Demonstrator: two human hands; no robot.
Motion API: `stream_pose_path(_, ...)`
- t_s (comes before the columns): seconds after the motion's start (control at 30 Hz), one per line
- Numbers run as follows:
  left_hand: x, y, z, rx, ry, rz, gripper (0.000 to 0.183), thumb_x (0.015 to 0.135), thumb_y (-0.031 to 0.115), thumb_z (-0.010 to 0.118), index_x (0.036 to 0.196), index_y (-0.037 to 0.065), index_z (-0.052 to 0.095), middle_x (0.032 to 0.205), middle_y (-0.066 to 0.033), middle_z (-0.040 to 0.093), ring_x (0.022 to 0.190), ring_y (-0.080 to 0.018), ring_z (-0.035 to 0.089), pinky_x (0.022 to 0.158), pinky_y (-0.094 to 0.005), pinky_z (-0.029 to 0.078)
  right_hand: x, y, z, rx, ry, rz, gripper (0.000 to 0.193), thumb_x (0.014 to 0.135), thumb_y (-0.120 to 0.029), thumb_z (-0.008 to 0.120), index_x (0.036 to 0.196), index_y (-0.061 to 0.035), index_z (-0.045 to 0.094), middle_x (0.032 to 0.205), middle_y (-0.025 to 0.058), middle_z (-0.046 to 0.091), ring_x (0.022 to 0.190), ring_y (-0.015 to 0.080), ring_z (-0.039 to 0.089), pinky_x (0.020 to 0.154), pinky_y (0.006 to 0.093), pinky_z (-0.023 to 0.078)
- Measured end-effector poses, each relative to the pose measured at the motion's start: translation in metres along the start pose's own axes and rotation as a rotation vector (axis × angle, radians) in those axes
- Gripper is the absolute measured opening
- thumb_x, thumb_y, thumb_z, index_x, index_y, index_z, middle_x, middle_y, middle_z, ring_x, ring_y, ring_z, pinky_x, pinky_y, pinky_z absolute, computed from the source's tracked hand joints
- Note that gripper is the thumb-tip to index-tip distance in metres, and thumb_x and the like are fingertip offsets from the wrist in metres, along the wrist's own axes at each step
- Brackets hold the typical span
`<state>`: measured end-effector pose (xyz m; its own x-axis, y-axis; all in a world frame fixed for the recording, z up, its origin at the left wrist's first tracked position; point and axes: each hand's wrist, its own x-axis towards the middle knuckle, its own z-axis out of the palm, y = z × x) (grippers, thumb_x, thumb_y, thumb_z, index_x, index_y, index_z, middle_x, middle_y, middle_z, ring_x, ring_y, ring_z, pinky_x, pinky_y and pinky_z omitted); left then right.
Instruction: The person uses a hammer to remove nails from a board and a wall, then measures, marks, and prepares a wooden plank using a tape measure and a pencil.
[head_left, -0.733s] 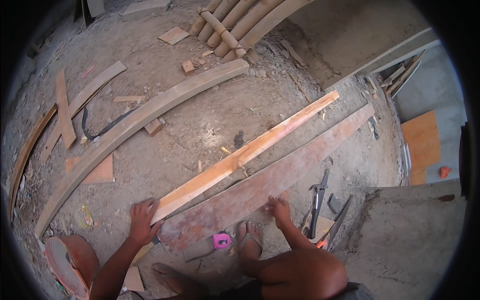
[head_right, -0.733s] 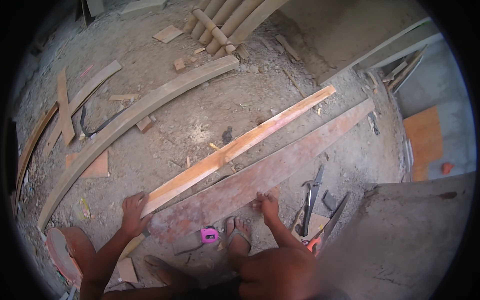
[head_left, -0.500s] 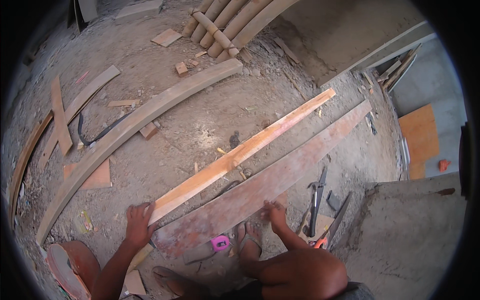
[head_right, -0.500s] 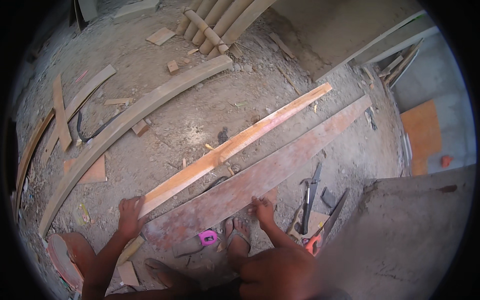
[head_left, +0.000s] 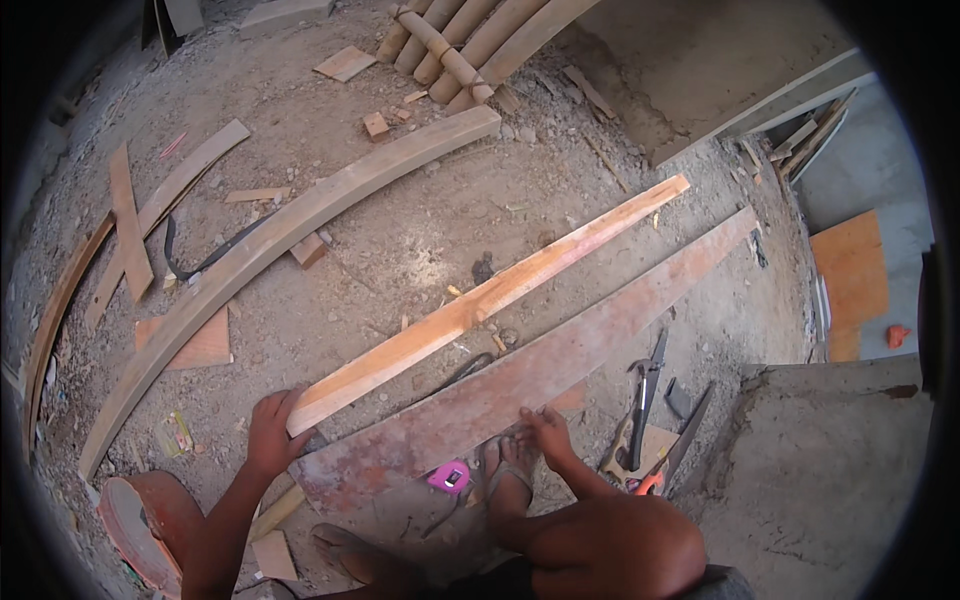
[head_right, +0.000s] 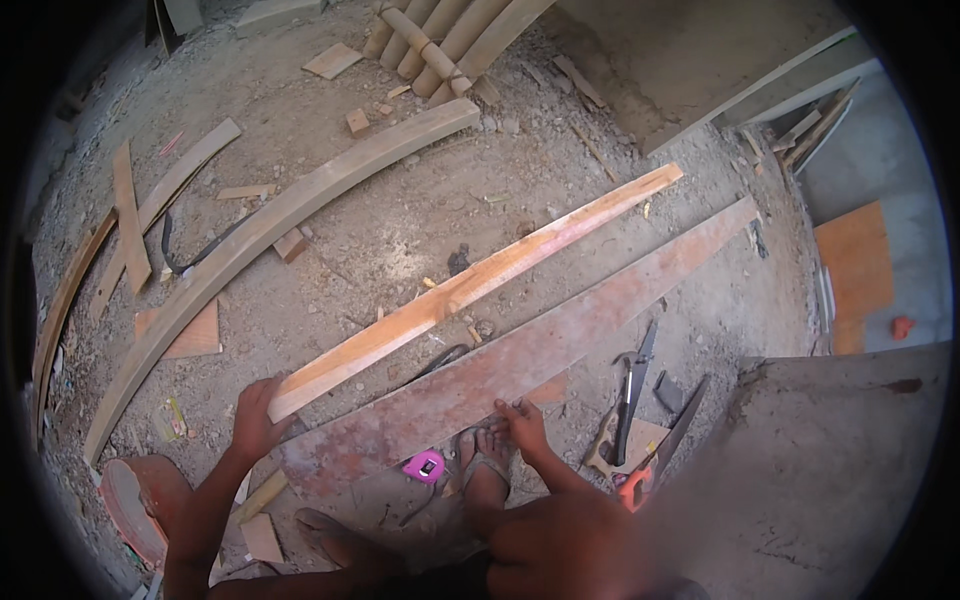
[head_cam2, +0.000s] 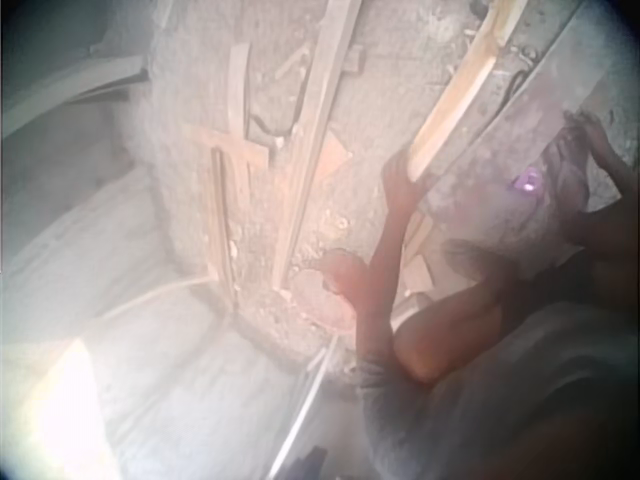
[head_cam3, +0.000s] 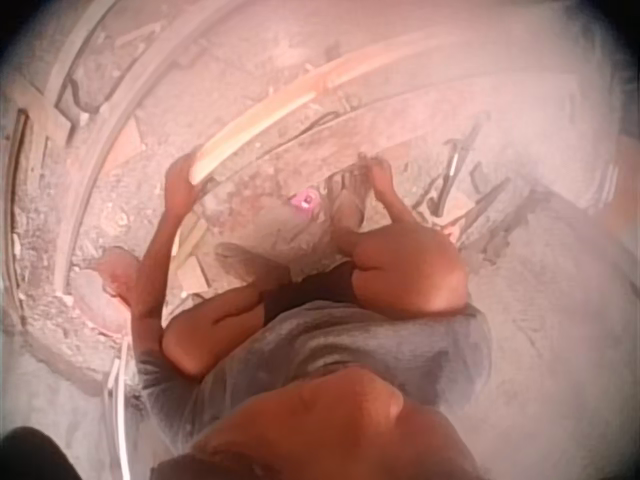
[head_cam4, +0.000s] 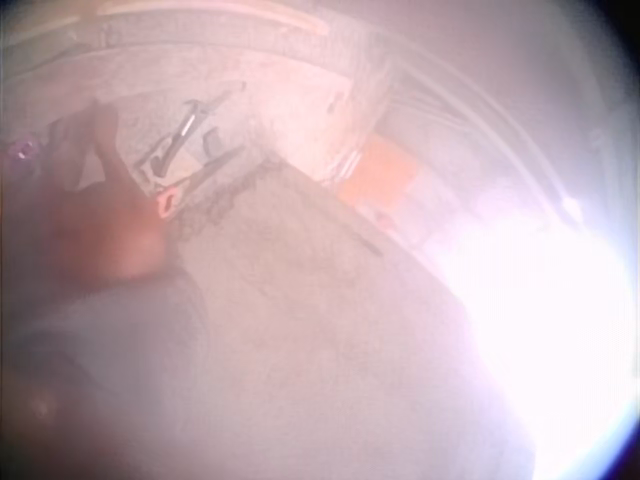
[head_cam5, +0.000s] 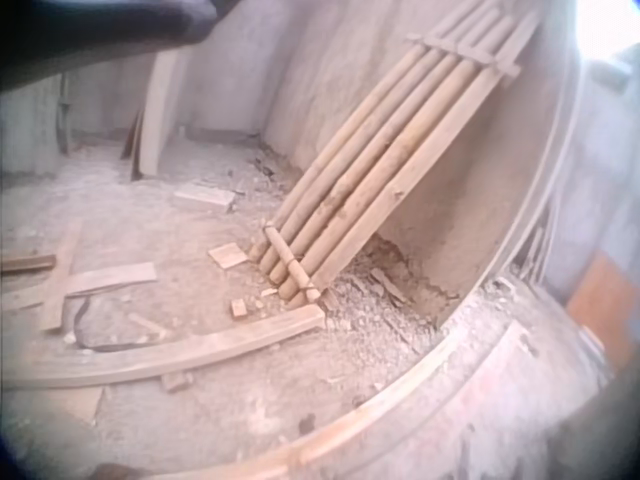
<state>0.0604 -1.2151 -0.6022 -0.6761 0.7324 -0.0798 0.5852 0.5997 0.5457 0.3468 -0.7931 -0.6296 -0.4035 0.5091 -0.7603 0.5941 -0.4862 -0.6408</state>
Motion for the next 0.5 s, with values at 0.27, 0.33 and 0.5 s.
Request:
stream_pose_path(0.27,0.001,0.0,-0.019,-0.334,-0.149,-0.088,0.071,0.078,0.011,0.078,0.144,0.002,0.05,0.121,-0.0156,0.062,0.107,-0.0337,0.061,0.094,-0.0415,0.049,0.003,0.005,-0.003,-0.006,-0.02,-0.01,0.027,0.094,-0.027,0.074,0.098,-0.0069,0.057,0.08,0.0072,0.066,0.064,0.017,0.068,0.054,0.0283,0.055)
stream_pose_path(0.33,-0.008,-0.023,-0.011,-0.742,-0.169,-0.208,0.066,0.084,0.012,0.074,0.144,0.0,0.05,0.119,-0.0136,0.065,0.101,-0.0293,0.063,0.091,-0.0402,0.051,0.003,0.002,0.003,-0.009,-0.017,-0.012,0.027,0.094,-0.027,0.075,0.093,-0.0074,0.057,0.078,0.0061,0.065,0.063,0.0158,0.068,0.053,0.0272,0.053)
stream_pose_path(0.5,-0.018,-0.028,0.005,-1.309,-0.286,-0.724,0.052,0.098,0.034,0.055,0.139,0.002,0.052,0.108,-0.0092,0.067,0.09,-0.0212,0.064,0.08,-0.0357,0.052,0.004,0.007,-0.005,-0.006,-0.008,-0.005,0.027,0.094,-0.028,0.075,0.093,-0.007,0.057,0.077,0.006,0.065,0.062,0.0158,0.067,0.052,0.0274,0.053)
